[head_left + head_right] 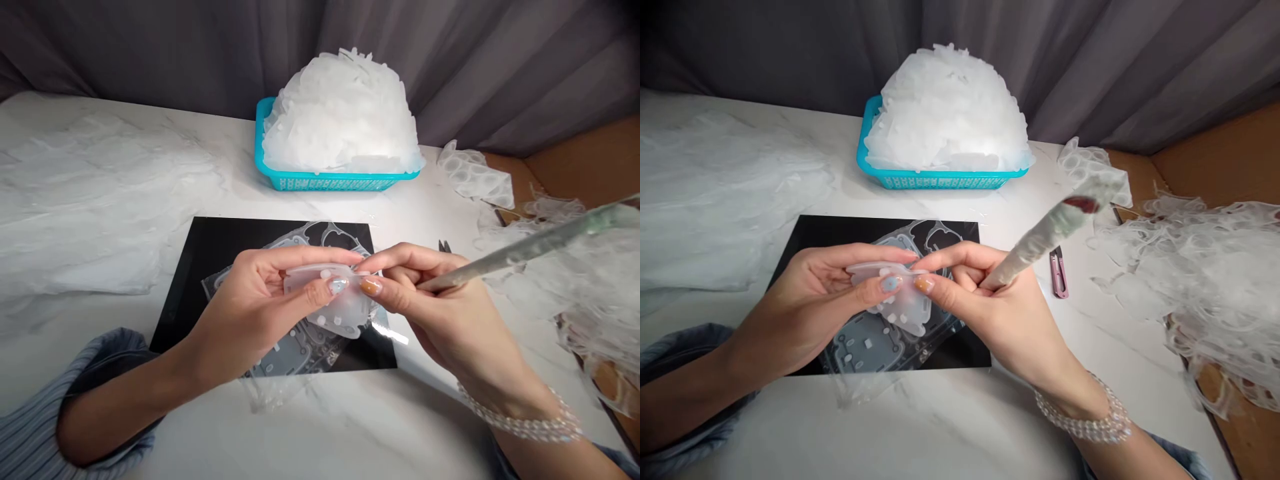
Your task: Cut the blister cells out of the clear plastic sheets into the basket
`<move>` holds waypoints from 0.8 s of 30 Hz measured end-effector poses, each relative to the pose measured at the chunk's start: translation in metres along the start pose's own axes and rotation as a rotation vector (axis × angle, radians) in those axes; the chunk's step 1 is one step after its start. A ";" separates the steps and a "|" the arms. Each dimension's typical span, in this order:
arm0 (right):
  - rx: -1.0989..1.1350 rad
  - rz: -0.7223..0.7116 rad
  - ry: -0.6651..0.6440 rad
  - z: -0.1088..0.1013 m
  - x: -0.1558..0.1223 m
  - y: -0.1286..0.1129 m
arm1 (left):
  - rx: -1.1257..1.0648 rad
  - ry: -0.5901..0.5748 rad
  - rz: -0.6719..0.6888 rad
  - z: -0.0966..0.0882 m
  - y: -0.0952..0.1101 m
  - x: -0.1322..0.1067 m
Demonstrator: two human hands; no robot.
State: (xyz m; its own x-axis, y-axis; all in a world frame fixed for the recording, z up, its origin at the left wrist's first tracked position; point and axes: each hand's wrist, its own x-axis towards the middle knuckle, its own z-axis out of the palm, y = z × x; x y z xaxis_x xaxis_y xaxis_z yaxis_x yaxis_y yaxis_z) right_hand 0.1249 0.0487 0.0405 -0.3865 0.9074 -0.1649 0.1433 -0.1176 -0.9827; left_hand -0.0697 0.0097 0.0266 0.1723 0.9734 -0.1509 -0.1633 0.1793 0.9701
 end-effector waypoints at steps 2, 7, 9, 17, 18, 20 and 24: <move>0.012 0.001 0.014 0.000 0.000 0.000 | 0.002 0.006 -0.006 0.000 -0.001 0.000; 0.024 0.011 0.043 0.000 0.000 0.003 | -0.005 0.038 -0.028 -0.001 -0.001 0.001; 0.031 0.017 0.047 0.000 0.000 0.005 | -0.021 0.054 -0.021 -0.001 -0.002 0.001; 0.126 -0.003 0.101 -0.003 0.004 0.007 | -0.238 -0.028 -0.095 -0.015 -0.004 0.014; 0.156 0.007 0.109 -0.003 0.006 0.007 | -0.264 -0.078 -0.136 -0.018 -0.004 0.017; 0.210 0.029 0.114 -0.005 0.010 0.007 | -0.282 -0.162 -0.197 -0.023 -0.006 0.020; 0.178 -0.008 0.153 -0.011 0.014 0.007 | -0.291 -0.169 -0.234 -0.027 -0.004 0.021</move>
State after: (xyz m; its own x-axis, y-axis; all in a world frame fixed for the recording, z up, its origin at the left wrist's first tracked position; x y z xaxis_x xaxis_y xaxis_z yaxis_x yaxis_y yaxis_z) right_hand 0.1308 0.0653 0.0318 -0.2422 0.9576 -0.1560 -0.0271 -0.1674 -0.9855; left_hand -0.0916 0.0331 0.0143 0.3912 0.8685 -0.3043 -0.3648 0.4499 0.8152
